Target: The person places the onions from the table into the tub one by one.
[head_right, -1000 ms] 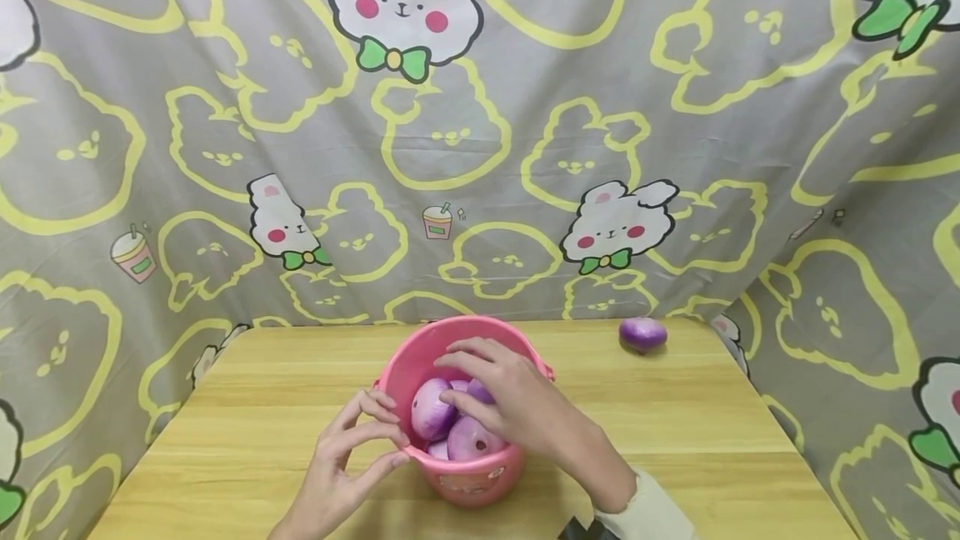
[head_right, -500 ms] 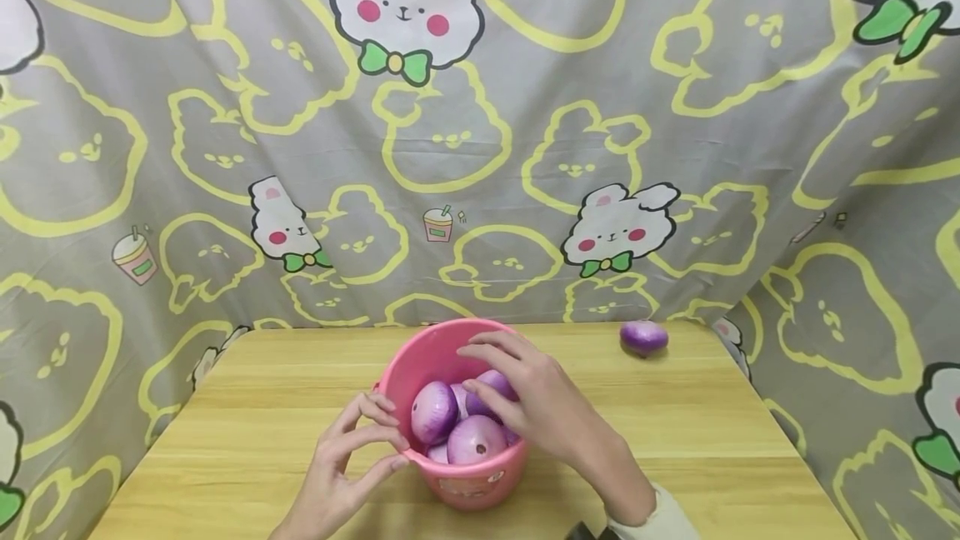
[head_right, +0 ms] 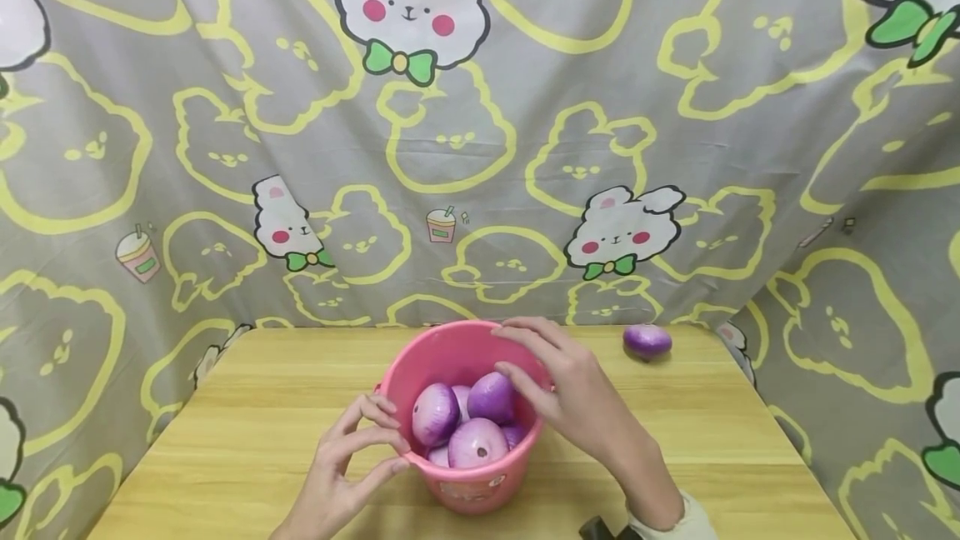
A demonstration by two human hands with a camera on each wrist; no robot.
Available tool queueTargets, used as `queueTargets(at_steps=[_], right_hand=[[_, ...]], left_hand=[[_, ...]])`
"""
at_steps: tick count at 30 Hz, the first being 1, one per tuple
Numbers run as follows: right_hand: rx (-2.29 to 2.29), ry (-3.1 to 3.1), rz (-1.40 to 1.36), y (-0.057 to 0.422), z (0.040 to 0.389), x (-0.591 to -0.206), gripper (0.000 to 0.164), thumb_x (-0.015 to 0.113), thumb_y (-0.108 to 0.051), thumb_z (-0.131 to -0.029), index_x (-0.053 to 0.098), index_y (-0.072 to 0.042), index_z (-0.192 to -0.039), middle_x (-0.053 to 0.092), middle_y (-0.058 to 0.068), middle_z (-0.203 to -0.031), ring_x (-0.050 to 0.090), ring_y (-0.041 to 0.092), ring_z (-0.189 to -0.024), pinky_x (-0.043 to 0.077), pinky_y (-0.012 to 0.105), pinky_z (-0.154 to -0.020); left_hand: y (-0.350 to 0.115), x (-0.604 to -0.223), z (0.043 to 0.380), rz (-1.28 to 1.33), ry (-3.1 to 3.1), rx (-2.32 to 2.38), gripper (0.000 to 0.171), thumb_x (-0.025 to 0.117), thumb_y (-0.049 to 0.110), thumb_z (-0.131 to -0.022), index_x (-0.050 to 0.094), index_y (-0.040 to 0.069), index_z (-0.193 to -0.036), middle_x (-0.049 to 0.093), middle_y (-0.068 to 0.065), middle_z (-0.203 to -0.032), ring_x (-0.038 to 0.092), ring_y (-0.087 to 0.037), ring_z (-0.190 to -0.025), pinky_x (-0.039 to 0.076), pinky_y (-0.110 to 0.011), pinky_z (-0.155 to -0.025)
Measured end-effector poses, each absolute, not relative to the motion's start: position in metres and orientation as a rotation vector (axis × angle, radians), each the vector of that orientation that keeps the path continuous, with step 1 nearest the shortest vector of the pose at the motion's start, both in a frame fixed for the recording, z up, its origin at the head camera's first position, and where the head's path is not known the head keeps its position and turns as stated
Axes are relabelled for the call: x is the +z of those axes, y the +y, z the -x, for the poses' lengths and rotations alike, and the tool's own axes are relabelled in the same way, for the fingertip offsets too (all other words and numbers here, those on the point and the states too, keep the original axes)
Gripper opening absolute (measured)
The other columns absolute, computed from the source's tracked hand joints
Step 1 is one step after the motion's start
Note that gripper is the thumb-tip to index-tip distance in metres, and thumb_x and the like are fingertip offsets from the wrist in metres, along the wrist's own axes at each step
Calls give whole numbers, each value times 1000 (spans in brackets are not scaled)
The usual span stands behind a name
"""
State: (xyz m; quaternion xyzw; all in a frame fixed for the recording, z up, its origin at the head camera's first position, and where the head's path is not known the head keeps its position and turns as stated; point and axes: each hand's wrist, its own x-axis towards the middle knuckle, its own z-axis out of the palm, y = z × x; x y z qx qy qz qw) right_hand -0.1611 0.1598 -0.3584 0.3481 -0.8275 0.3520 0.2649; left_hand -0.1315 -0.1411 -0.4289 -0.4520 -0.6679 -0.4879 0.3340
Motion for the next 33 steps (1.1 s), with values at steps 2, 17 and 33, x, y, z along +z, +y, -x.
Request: queueTargets(at_steps=[2, 17, 33], right_hand=[[940, -2216, -926, 162, 164, -358, 50, 81, -10, -88, 66, -22, -134, 63, -2, -133, 60, 19, -125, 42, 22, -109], [942, -2178, -816, 180, 174, -355, 51, 83, -6, -86, 67, -14, -133, 64, -2, -134, 58, 20, -129, 39, 24, -113], [893, -2047, -787, 193, 183, -358, 59, 87, -1, -77, 69, -14, -132, 67, 1, -130, 62, 20, -121, 43, 18, -105]], left_hand=[[-142, -429, 131, 1176, -1745, -1274, 13, 83, 7, -84, 74, 7, -94, 58, -8, -99, 56, -26, -106, 45, -34, -102], [-141, -426, 131, 1175, -1755, -1282, 12, 83, 7, -85, 74, 7, -94, 58, -7, -99, 56, -26, -105, 46, -34, -100], [-142, -426, 132, 1184, -1743, -1280, 13, 83, 6, -84, 74, 7, -94, 59, -7, -98, 56, -26, -106, 46, -34, -101]])
